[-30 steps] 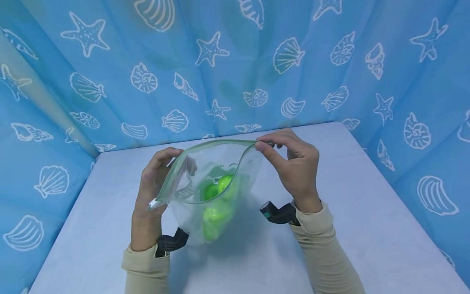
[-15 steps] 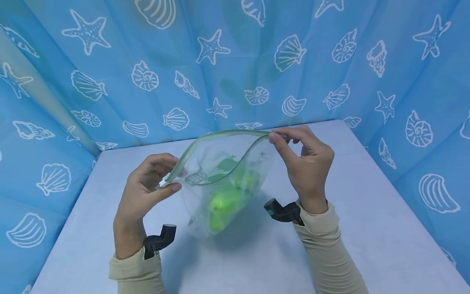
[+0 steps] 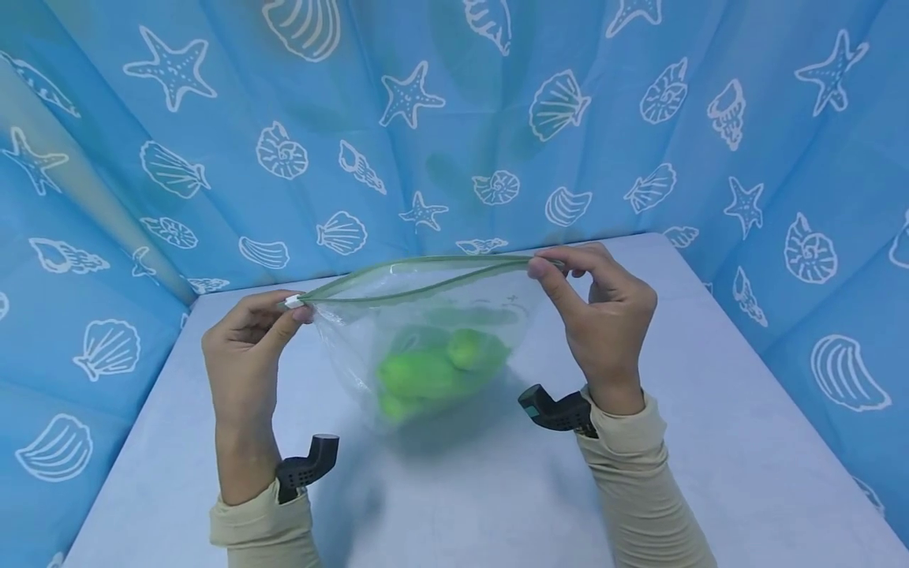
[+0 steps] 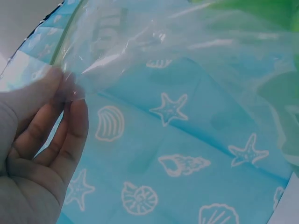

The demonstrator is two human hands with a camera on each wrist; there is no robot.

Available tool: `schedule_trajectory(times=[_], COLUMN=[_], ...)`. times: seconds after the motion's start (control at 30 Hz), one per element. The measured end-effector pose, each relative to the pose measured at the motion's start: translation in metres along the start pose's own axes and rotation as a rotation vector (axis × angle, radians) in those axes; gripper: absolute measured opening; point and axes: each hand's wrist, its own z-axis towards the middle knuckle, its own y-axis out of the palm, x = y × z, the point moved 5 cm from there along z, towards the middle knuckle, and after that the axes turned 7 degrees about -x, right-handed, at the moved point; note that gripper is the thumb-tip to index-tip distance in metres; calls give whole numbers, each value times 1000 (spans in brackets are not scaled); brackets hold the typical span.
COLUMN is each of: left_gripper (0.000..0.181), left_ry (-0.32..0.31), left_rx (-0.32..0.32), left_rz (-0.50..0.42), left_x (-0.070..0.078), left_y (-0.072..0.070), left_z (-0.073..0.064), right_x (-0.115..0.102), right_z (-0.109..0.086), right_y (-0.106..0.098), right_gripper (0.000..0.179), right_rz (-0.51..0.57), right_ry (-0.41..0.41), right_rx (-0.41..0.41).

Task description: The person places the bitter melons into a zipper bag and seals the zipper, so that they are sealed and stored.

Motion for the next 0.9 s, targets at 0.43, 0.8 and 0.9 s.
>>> schedule_trajectory(times=[0.43,0.8,0.9], left_gripper=[13,16,21], left_ry=[24,96,128], left_rx=[19,-214,-238], left_rz=[-128,-97,-112], left_x=[9,20,17], left_y=[-9,3,2], left_z=[-7,-2,-5], right_x=[39,28,29], right_z=[3,22,20], right_y=[-19,-18,-18], right_gripper=[15,16,16], right_rz=[191,171,171], right_ry=[163,121,110], right_rx=[-86,-76,-61])
